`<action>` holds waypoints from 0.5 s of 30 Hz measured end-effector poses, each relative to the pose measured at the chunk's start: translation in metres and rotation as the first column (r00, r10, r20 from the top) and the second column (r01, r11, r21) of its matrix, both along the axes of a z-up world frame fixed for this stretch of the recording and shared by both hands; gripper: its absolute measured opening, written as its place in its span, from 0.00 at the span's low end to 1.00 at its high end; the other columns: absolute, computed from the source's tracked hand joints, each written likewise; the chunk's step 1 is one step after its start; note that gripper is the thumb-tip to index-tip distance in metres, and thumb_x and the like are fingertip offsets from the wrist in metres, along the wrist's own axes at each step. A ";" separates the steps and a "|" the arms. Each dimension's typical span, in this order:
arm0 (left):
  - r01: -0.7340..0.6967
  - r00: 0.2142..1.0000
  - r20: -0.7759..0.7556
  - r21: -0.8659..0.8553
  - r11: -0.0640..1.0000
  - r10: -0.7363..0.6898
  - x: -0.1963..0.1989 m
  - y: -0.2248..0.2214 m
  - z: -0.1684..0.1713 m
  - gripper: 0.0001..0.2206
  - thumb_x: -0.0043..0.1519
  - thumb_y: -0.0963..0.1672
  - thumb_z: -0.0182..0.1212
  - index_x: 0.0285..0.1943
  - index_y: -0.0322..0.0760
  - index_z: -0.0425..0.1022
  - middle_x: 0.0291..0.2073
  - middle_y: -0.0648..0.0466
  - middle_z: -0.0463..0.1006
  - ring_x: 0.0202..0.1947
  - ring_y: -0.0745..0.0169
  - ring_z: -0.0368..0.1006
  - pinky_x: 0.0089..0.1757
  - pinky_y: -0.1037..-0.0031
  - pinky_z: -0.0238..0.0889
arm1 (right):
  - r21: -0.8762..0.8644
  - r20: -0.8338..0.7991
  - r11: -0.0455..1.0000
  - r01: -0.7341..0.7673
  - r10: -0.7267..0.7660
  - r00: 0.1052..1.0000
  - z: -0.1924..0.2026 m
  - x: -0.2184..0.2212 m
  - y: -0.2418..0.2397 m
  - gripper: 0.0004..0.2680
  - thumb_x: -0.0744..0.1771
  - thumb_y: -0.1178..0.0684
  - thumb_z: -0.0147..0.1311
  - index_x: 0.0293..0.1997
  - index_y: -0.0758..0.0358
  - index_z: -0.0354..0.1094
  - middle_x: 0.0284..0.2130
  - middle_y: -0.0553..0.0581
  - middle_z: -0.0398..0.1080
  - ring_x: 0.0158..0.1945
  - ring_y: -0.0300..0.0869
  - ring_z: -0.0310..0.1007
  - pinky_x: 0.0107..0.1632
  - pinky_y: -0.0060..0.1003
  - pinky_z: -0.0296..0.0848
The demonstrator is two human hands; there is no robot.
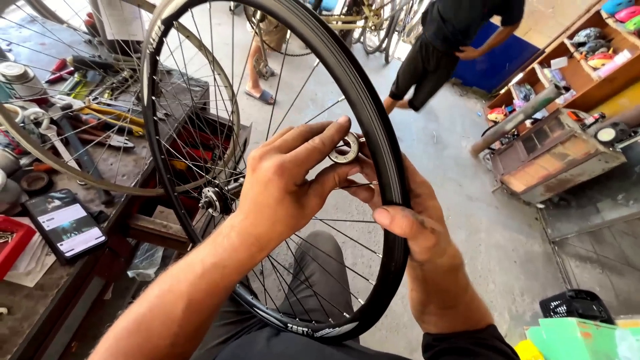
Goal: A person is truing a bicycle wheel by adjusting the tension of the spokes using a spoke wrench.
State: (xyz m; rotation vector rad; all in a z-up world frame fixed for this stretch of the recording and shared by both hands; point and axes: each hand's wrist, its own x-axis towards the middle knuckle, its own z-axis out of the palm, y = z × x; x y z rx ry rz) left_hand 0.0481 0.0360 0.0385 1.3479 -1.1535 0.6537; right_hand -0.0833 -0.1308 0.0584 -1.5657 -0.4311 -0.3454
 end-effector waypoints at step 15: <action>0.361 0.859 -0.381 -0.023 0.932 -0.342 0.005 0.012 0.016 0.24 0.58 0.45 0.73 0.61 0.31 0.75 0.50 0.46 0.85 0.42 0.63 0.84 0.46 0.75 0.82 | -0.239 0.098 0.968 -0.080 0.106 0.989 0.004 0.004 -0.004 0.27 0.72 0.57 0.45 0.81 0.66 0.34 0.81 0.70 0.36 0.87 0.61 0.35 0.85 0.70 0.52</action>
